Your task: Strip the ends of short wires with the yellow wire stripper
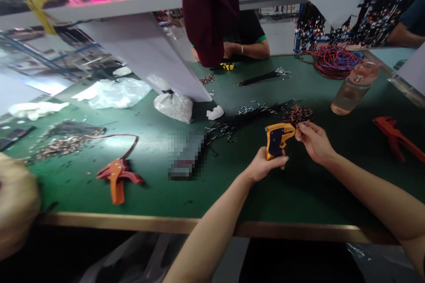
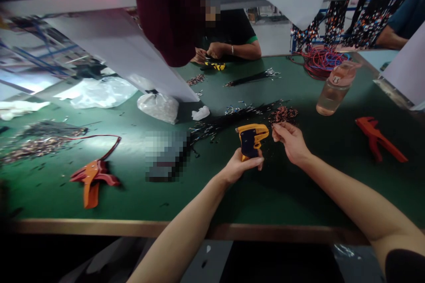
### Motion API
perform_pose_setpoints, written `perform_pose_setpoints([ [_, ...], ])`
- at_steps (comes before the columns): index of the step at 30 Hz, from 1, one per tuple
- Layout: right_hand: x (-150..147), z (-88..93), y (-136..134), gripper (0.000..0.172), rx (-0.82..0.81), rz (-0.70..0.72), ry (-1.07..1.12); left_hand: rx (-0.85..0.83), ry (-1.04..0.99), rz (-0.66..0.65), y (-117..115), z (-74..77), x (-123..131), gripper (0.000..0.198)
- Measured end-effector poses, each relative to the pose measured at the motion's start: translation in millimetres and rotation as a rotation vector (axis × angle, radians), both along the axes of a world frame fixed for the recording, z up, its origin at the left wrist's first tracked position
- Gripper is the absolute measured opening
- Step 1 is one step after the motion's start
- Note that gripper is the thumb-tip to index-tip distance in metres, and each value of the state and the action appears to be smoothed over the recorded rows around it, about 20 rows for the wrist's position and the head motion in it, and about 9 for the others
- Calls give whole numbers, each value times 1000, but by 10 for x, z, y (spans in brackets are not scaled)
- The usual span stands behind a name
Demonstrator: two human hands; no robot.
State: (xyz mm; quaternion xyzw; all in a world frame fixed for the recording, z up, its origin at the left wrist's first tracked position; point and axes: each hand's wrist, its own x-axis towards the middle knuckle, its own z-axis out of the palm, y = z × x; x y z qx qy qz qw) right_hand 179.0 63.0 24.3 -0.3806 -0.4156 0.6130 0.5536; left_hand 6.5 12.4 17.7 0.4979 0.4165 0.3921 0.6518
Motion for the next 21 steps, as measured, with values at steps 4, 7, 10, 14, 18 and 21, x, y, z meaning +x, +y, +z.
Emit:
perform_pose_setpoints([
  [4,13,-26,11,35,42,24,-46,13,27,27,-18,-3,31,37],
  [7,20,-35,16,35,37,16,-30,25,52,75,-28,-45,75,37],
  [10,19,-47,21,35,18,-1,-15,42,61,160,-26,-96,116,41],
  [14,15,-96,47,37,17,-31,-10,13,-20,128,-9,-121,118,35],
  [18,31,-172,97,38,26,-75,-43,-14,-209,130,28,-129,64,30],
  [21,46,-223,123,38,33,-94,-73,-41,-275,196,63,-132,21,31],
])
